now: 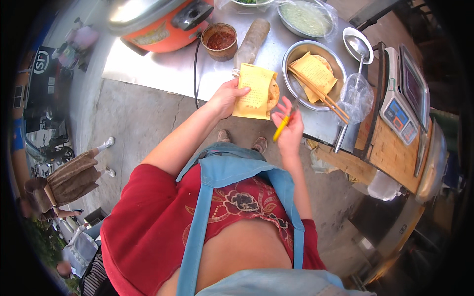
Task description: The person cuts a flatbread with scissors, then uses chopsticks to fill it with tofu, seaweed, and vegetables from a hot pot. They add sauce and greens, fold the bread, and hand it to a customer.
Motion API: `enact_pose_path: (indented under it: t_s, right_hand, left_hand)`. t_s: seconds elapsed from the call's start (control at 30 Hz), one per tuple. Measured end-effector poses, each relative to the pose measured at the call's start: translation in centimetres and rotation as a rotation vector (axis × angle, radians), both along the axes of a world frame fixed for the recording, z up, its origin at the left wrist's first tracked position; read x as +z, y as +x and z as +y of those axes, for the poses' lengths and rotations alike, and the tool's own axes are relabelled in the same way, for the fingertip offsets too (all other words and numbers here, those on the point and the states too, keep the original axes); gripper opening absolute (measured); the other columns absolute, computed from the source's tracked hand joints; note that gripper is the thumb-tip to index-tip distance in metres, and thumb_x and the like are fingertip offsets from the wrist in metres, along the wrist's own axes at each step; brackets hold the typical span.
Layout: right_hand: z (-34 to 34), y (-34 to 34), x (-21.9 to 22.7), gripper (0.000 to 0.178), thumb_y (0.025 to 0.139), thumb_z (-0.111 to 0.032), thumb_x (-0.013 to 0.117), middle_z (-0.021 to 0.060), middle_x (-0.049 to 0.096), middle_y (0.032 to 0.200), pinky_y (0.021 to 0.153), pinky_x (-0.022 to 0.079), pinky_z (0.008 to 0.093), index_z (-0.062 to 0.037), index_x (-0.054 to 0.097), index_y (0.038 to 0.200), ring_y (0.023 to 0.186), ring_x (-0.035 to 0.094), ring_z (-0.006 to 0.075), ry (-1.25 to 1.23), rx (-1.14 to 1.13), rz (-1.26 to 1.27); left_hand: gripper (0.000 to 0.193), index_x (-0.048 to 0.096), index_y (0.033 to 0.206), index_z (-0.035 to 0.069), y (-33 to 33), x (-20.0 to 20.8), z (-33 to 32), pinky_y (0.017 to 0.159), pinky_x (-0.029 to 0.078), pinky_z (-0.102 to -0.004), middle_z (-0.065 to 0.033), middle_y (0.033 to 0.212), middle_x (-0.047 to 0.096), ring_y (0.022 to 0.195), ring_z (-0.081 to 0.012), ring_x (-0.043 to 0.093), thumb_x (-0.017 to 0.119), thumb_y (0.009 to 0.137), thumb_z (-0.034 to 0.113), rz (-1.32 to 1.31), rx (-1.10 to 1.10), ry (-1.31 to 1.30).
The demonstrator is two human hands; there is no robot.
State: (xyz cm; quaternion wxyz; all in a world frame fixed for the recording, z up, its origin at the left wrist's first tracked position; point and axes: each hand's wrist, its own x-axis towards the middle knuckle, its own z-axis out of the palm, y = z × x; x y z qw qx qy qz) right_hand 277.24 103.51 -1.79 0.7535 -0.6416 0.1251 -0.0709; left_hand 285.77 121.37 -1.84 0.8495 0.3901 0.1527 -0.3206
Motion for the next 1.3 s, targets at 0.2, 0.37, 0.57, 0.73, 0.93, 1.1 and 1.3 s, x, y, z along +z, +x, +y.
enact_pose_path:
  t_s: [0.2, 0.37, 0.57, 0.73, 0.93, 1.1, 1.3]
  right_hand:
    - [-2.7, -3.5, 9.4, 0.036, 0.074, -0.007, 0.071, 0.0006, 0.052, 0.081, 0.064, 0.044, 0.0202, -0.0010, 0.054, 0.105, 0.072, 0.051, 0.0091, 0.030, 0.276, 0.257]
    - [-2.3, -5.1, 13.6, 0.071, 0.066, -0.072, 0.060, -0.0015, 0.044, 0.071, 0.056, 0.034, 0.0210, -0.0042, 0.051, 0.087, 0.064, 0.042, 0.0061, -0.096, 0.511, 0.347]
    - [-2.1, -5.5, 15.3, 0.076, 0.067, -0.079, 0.051, -0.0035, 0.042, 0.065, 0.052, 0.029, 0.0204, -0.0049, 0.053, 0.084, 0.059, 0.040, 0.0054, -0.069, 0.624, 0.398]
    - [-2.3, -5.8, 15.5, 0.075, 0.069, -0.079, 0.048, -0.0035, 0.043, 0.066, 0.054, 0.028, 0.0196, -0.0051, 0.053, 0.084, 0.060, 0.039, 0.0056, -0.055, 0.649, 0.469]
    - [-1.8, -5.6, 14.5, 0.078, 0.069, -0.080, 0.047, -0.0020, 0.044, 0.067, 0.054, 0.032, 0.0208, -0.0043, 0.053, 0.087, 0.061, 0.042, 0.0072, -0.091, 0.613, 0.388]
    - [0.0, -4.9, 13.3, 0.078, 0.070, -0.078, 0.049, -0.0002, 0.045, 0.067, 0.055, 0.034, 0.0218, -0.0017, 0.051, 0.089, 0.061, 0.042, 0.0075, 0.029, 0.506, 0.254]
    - [0.4, -4.3, 12.5, 0.074, 0.071, -0.073, 0.055, -0.0011, 0.043, 0.062, 0.047, 0.031, 0.0203, -0.0007, 0.049, 0.084, 0.052, 0.040, 0.0061, -0.079, 0.448, 0.206]
  left_hand:
    - [0.071, 0.035, 0.133, 0.003, 0.7, 3.1, 0.8, 0.100, 0.037, -0.0426, -0.0132, 0.127, 0.049, 0.118, -0.0302, 0.047, 0.070, 0.076, 0.026, -0.154, -0.028, -0.479]
    - [0.070, 0.038, 0.129, 0.004, 2.9, 4.4, -1.1, 0.093, 0.042, -0.0392, -0.0123, 0.119, 0.053, 0.109, -0.0288, 0.052, 0.072, 0.073, 0.028, -0.211, -0.019, -0.493]
    - [0.058, 0.043, 0.125, 0.001, 4.0, 4.4, -1.6, 0.098, 0.039, -0.0388, -0.0119, 0.120, 0.055, 0.111, -0.0259, 0.053, 0.068, 0.078, 0.022, -0.254, -0.109, -0.604]
    - [0.056, 0.044, 0.125, 0.000, 4.4, 4.6, -1.2, 0.101, 0.037, -0.0383, -0.0117, 0.123, 0.055, 0.113, -0.0233, 0.053, 0.068, 0.079, 0.019, -0.304, -0.124, -0.608]
    - [0.058, 0.045, 0.125, 0.002, 3.8, 5.4, -1.4, 0.099, 0.040, -0.0373, -0.0093, 0.122, 0.055, 0.113, -0.0220, 0.053, 0.071, 0.076, 0.016, -0.376, -0.157, -0.552]
    - [0.060, 0.044, 0.127, 0.006, 2.8, 5.8, -1.9, 0.100, 0.039, -0.0368, -0.0062, 0.123, 0.055, 0.115, -0.0209, 0.052, 0.072, 0.074, 0.014, -0.352, -0.076, -0.558]
    - [0.058, 0.046, 0.126, 0.007, 3.1, 5.8, -1.6, 0.100, 0.038, -0.0368, -0.0057, 0.123, 0.055, 0.115, -0.0205, 0.051, 0.072, 0.074, 0.013, -0.345, -0.057, -0.542]
